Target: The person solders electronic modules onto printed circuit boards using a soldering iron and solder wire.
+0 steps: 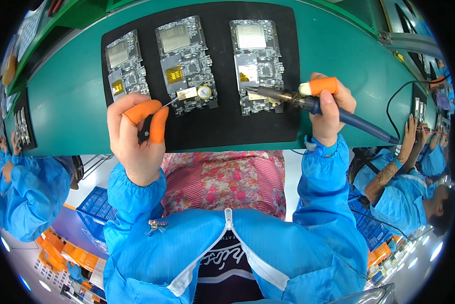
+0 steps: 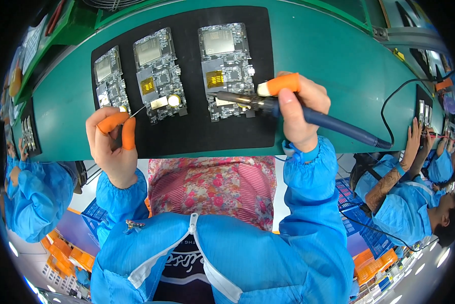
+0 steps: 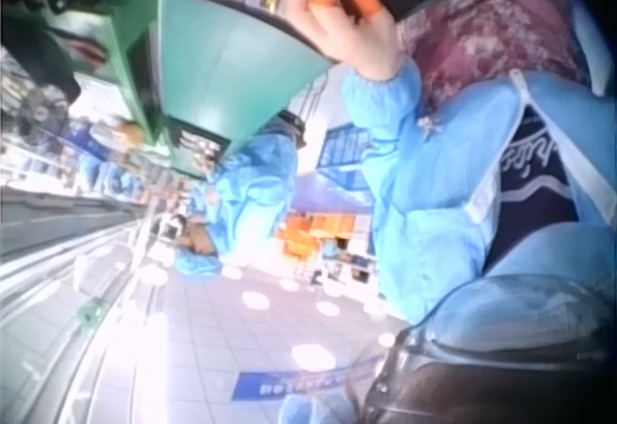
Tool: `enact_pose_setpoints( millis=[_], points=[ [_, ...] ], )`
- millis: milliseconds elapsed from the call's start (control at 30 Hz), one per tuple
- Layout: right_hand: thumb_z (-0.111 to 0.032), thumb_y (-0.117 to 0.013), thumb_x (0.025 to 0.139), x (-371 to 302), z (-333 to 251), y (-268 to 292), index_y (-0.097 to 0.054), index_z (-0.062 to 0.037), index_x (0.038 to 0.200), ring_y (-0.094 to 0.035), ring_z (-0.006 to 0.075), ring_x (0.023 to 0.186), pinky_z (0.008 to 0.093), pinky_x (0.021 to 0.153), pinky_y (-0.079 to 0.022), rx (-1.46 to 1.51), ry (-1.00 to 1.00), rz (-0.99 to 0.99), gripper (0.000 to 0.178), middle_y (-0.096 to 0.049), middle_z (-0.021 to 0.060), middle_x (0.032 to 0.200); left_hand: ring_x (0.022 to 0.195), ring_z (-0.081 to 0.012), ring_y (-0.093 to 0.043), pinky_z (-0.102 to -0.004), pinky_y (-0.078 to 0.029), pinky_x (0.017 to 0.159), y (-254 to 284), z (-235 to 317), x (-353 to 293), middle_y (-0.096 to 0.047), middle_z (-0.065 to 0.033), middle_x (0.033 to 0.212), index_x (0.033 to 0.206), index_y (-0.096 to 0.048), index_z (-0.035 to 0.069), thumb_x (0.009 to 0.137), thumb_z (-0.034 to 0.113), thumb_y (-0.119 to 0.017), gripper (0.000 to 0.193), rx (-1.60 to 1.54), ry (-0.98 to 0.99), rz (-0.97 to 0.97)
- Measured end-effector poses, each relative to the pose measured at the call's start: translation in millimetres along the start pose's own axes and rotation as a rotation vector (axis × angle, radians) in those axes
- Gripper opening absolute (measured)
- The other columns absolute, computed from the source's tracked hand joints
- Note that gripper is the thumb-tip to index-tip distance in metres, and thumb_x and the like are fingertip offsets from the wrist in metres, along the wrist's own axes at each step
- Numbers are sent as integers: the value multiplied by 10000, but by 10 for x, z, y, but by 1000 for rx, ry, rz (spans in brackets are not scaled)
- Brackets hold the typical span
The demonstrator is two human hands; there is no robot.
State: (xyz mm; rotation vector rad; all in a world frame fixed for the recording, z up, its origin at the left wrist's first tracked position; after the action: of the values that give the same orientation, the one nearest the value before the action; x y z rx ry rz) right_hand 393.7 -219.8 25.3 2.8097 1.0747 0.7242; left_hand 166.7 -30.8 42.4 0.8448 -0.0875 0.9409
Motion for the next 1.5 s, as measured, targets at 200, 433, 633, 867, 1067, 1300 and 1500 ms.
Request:
enact_pose_setpoints(
  millis=[200,433,633,867,1067,1300,1500],
  points=[
    [-236,-539,770,-104,147,365,-620,64,762,-521,120,569,244,517,-392,116,-134,186,311,-595,80,671,736,-230,-573,-294,-465,597,-359,347,-54,-575,-94,848,777,-623,-5,585,-42,-762,240,-86,-165,-147],
    [-284,-548,762,-242,125,493,-624,60,747,-537,156,554,252,503,-390,23,-87,114,352,-596,115,660,719,-225,-554,-312,-432,586,-669,542,-213,-583,-85,862,769,-611,-1,573,-9,-759,245,-129,-259,-256],
    [-278,-555,774,-226,61,388,-599,57,711,-472,159,503,272,464,-342,-20,-84,37,345,-533,103,597,719,-224,-553,-315,-430,587,-722,540,-231,-582,-89,871,759,-601,-5,580,-18,-750,234,-120,-253,-264],
    [-220,-553,753,-178,50,299,-587,60,700,-420,152,451,277,421,-290,-76,-3,-89,287,-474,89,541,718,-226,-554,-315,-430,587,-755,523,-237,-580,-87,866,752,-595,-5,587,-21,-748,225,-69,-233,-286],
    [-191,-549,735,-162,25,285,-581,61,692,-401,155,434,280,409,-272,-57,15,-79,257,-450,84,521,720,-227,-551,-317,-433,593,-796,531,-242,-577,-87,873,757,-592,-8,589,-23,-747,229,-83,-236,-291],
    [-178,-549,725,-158,21,263,-575,66,684,-404,162,424,280,405,-278,-57,39,-99,249,-444,87,508,728,-241,-549,-327,-439,603,-895,558,-236,-565,-106,909,761,-575,-22,595,-44,-720,221,-58,-261,-326],
    [-246,-543,741,-168,-10,253,-568,66,671,-414,166,446,284,423,-281,-90,-11,-99,321,-462,94,529,727,-241,-549,-332,-441,603,-939,574,-235,-562,-113,908,756,-572,-27,602,-51,-707,206,-54,-278,-335]
  ],
)
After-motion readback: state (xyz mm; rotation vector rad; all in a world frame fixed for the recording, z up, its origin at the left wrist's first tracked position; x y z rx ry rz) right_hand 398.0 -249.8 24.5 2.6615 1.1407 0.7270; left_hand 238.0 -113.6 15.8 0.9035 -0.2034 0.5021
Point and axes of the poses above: each hand's wrist, its own x-axis towards the middle knuckle, its own y-axis out of the back of the hand, z = x × y, the point moved 7 cm from there along x, towards the middle knuckle
